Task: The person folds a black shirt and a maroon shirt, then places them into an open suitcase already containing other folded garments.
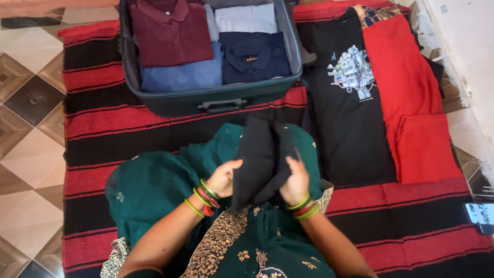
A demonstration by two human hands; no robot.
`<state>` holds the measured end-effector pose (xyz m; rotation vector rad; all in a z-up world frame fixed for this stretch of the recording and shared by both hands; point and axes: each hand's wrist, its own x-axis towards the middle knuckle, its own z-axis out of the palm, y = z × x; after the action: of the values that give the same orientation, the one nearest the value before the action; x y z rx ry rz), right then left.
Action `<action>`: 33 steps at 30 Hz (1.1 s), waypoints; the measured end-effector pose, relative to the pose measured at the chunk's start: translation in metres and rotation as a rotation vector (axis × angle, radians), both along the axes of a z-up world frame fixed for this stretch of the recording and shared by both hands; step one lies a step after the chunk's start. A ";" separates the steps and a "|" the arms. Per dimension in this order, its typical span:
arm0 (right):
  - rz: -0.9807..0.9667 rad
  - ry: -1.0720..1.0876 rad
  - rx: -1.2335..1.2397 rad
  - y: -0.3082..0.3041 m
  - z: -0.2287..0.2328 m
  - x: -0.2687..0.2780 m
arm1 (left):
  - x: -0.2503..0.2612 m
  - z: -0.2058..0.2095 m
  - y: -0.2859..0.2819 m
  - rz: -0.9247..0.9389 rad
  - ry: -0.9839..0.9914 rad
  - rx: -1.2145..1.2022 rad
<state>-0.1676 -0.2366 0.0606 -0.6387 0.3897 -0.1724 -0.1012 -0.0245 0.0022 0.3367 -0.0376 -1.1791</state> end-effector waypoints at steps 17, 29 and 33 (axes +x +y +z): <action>0.297 0.465 -0.746 -0.260 -0.051 -0.029 | 0.032 0.050 0.084 0.485 -0.556 0.757; 0.213 0.035 -2.013 -0.111 0.059 -0.007 | 0.035 0.057 0.092 0.412 -1.122 1.346; 0.201 -0.023 -2.053 -0.077 0.059 0.014 | 0.037 0.050 0.097 0.503 -1.251 1.435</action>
<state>-0.1533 -0.3133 0.1196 -2.6758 -0.0247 -0.3626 -0.0646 0.0725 0.0520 2.1627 -0.1792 -0.1451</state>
